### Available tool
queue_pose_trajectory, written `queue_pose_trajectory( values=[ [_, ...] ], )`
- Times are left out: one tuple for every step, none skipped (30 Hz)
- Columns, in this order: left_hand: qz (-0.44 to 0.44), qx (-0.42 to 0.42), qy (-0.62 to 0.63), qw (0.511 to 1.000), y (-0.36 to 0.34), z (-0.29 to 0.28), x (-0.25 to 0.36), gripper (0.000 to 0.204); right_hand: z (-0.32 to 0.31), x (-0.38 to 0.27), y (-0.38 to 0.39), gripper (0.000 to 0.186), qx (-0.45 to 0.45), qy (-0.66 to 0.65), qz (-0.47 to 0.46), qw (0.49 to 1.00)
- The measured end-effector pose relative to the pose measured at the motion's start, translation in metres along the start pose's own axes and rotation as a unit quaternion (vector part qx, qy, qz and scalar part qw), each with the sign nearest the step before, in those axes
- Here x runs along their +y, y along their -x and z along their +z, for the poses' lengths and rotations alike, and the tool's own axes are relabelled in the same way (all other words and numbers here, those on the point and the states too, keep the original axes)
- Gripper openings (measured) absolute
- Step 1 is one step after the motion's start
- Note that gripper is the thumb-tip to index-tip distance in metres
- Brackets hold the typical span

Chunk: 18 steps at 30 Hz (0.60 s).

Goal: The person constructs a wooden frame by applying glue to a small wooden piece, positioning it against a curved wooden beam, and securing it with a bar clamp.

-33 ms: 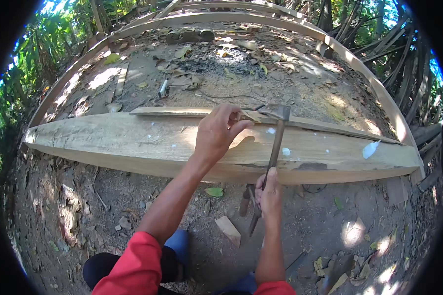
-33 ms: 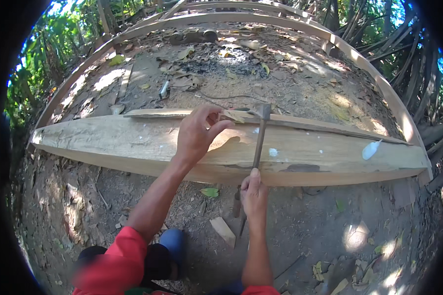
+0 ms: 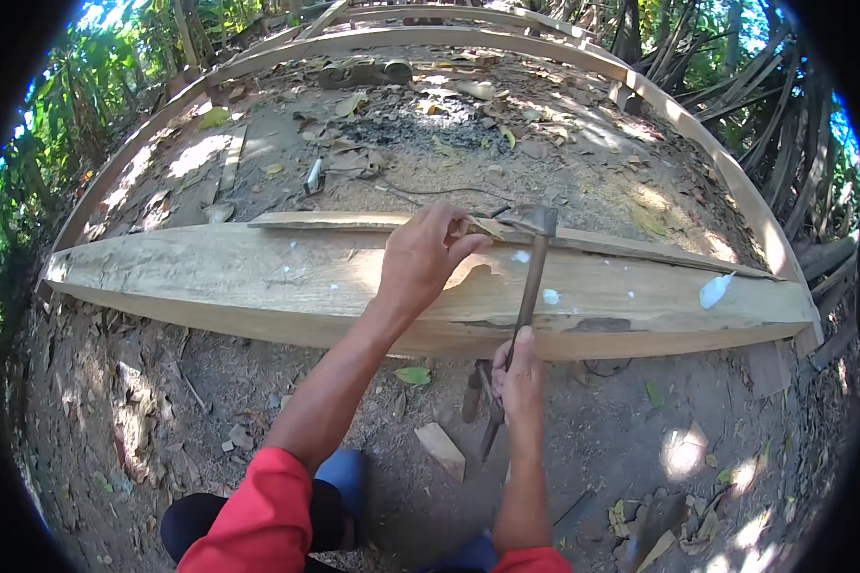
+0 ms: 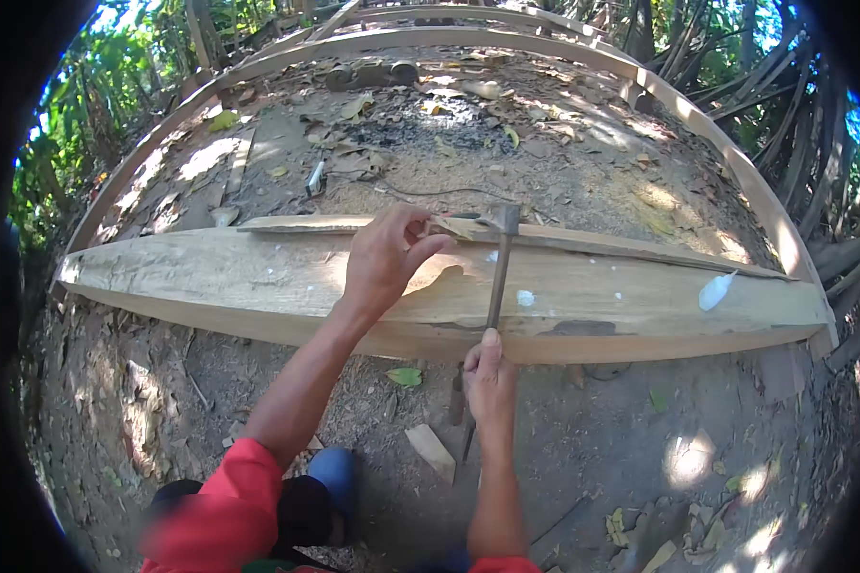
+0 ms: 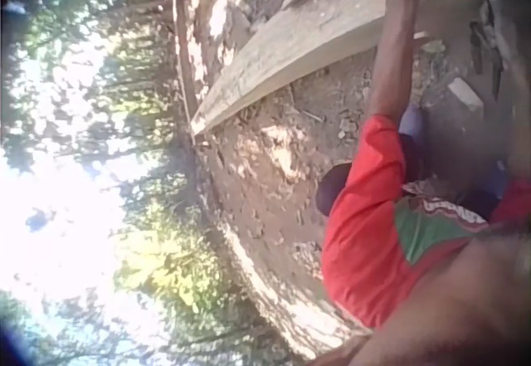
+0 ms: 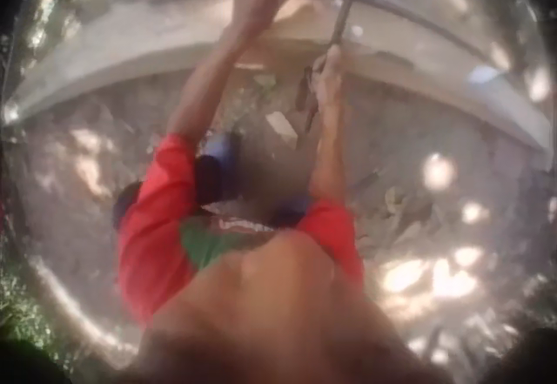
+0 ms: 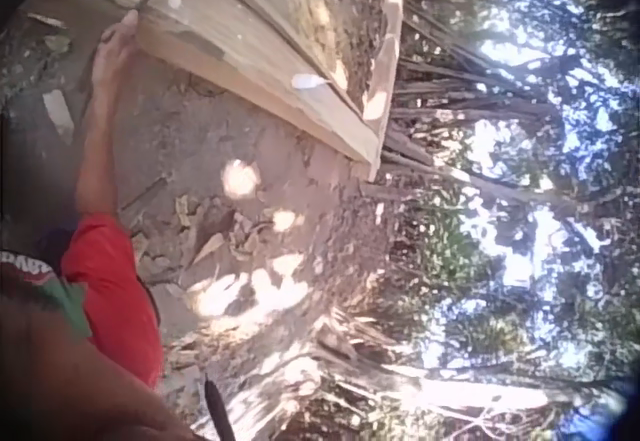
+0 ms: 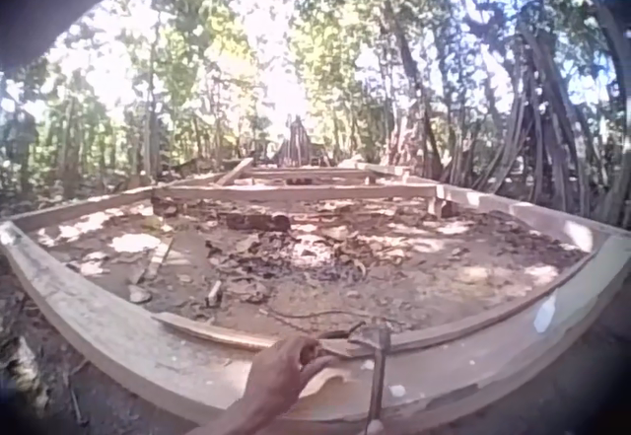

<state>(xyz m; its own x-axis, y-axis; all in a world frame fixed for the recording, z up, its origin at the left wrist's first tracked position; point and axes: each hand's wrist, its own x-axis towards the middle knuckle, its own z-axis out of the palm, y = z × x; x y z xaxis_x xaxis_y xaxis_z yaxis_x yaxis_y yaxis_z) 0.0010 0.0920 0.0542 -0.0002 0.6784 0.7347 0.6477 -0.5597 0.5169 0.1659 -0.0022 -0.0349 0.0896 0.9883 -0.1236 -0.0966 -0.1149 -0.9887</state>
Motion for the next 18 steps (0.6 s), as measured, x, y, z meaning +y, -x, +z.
queue_pose_trajectory(
  values=[
    [0.0,-0.025,-0.027,0.999,-0.005,0.004,-0.001,0.035,0.002,0.0,0.0,0.061,0.01,0.002,-0.002,1.0],
    [0.0,-0.049,-0.056,0.997,-0.009,0.008,-0.002,0.035,0.002,-0.002,0.0,0.061,0.012,0.001,-0.007,1.0],
    [0.007,-0.044,-0.058,0.997,-0.012,0.015,-0.002,0.035,0.0,-0.003,0.001,0.062,0.006,-0.009,0.009,1.0],
    [0.012,-0.043,-0.055,0.997,-0.014,0.021,-0.002,0.035,-0.001,-0.005,0.002,0.062,0.0,-0.018,0.025,1.0],
    [0.014,-0.05,-0.07,0.996,-0.015,0.026,-0.001,0.035,-0.002,-0.005,0.001,0.062,0.002,-0.02,0.02,1.0],
    [0.018,-0.057,-0.085,0.995,-0.018,0.031,0.001,0.036,-0.003,-0.004,0.0,0.063,0.006,-0.018,0.016,1.0],
    [0.019,-0.061,-0.083,0.994,-0.02,0.036,0.001,0.036,-0.003,-0.004,-0.001,0.063,0.01,-0.016,0.012,1.0],
    [0.025,-0.06,-0.081,0.995,-0.021,0.039,0.002,0.036,-0.004,-0.004,-0.001,0.063,0.013,-0.018,0.006,1.0],
    [0.024,-0.06,-0.098,0.993,-0.021,0.042,0.003,0.036,-0.004,-0.004,-0.001,0.063,0.005,-0.012,0.012,1.0],
    [0.023,-0.06,-0.116,0.991,-0.021,0.044,0.005,0.036,-0.004,-0.004,-0.001,0.062,-0.002,-0.006,0.018,1.0],
    [0.031,-0.059,-0.113,0.991,-0.021,0.046,0.007,0.036,-0.004,-0.004,-0.002,0.062,0.002,-0.009,0.012,1.0],
    [0.019,-0.074,-0.119,0.99,-0.021,0.045,0.008,0.036,-0.002,-0.002,-0.003,0.064,0.011,0.014,0.006,1.0],
    [0.008,-0.089,-0.125,0.988,-0.02,0.044,0.008,0.036,-0.001,-0.002,-0.003,0.066,0.02,0.037,0.001,0.999],
    [0.015,-0.088,-0.125,0.988,-0.018,0.043,0.008,0.036,0.0,-0.002,-0.003,0.066,0.023,0.034,-0.004,0.999],
    [0.023,-0.089,-0.101,0.991,-0.013,0.041,0.006,0.034,0.0,-0.001,-0.002,0.067,0.02,0.045,-0.002,0.999],
    [0.03,-0.09,-0.078,0.992,-0.012,0.039,0.003,0.032,0.0,0.0,-0.002,0.068,0.017,0.056,0.001,0.998],
    [0.034,-0.09,-0.077,0.992,-0.014,0.037,0.0,0.032,-0.002,0.0,-0.003,0.068,0.019,0.055,-0.002,0.998],
    [0.081,-0.093,-0.09,0.988,-0.014,0.031,-0.003,0.029,-0.002,0.001,-0.003,0.068,0.017,0.062,-0.002,0.998]
  ],
)
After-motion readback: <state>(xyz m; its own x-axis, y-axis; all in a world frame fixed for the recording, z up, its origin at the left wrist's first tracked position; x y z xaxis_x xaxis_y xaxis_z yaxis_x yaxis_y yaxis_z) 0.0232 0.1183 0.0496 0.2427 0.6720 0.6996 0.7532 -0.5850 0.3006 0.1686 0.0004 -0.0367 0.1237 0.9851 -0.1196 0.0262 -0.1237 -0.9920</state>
